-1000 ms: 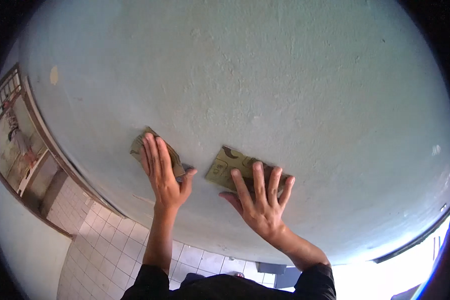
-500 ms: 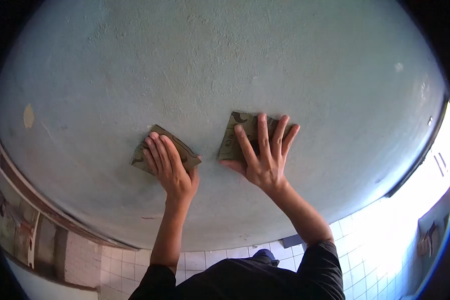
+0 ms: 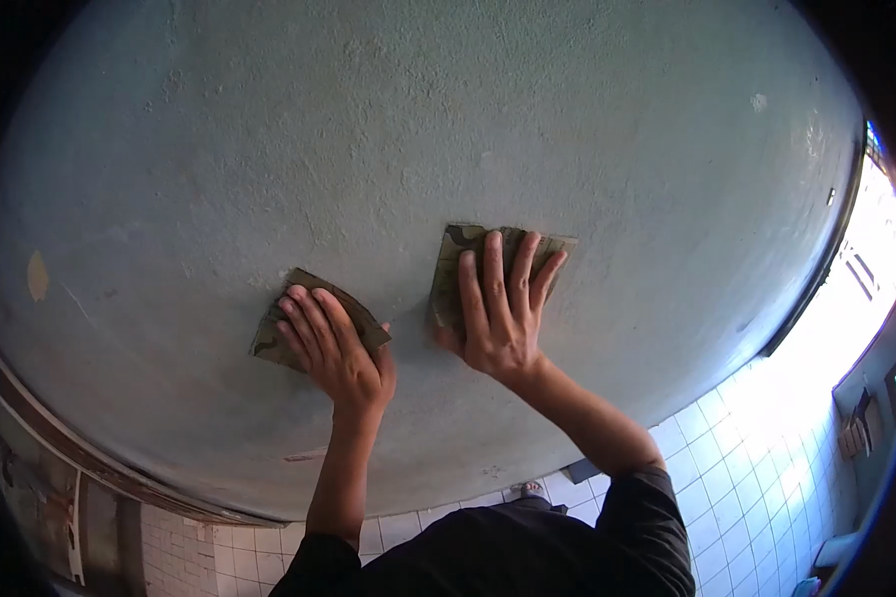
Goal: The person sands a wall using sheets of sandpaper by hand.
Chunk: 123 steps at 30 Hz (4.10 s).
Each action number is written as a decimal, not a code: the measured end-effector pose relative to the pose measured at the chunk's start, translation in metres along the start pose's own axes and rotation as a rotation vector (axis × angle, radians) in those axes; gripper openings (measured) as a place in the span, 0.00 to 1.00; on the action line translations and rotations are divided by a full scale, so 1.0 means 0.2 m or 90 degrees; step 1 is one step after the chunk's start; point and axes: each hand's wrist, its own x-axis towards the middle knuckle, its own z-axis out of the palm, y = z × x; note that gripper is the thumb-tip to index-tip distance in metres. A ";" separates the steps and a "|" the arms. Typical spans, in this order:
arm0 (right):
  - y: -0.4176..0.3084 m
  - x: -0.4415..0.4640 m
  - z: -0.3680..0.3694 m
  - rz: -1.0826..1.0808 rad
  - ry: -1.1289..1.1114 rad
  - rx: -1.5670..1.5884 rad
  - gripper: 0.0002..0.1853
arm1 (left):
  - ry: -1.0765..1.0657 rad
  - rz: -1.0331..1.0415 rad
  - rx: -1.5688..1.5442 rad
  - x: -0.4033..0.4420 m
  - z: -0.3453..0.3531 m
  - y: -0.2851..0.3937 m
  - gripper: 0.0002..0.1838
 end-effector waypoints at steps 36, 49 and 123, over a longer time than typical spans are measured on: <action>0.05 0.23 -0.06 -0.021 0.116 0.141 0.14 | 0.111 -0.093 -0.093 0.31 -0.15 -0.21 0.38; -0.11 0.17 0.02 0.121 0.042 0.111 0.27 | 0.067 -0.047 -0.129 0.06 -0.08 -0.14 0.37; -0.10 0.34 0.03 -0.173 -0.074 0.197 0.20 | 0.038 -0.018 -0.127 -0.07 -0.22 -0.61 0.28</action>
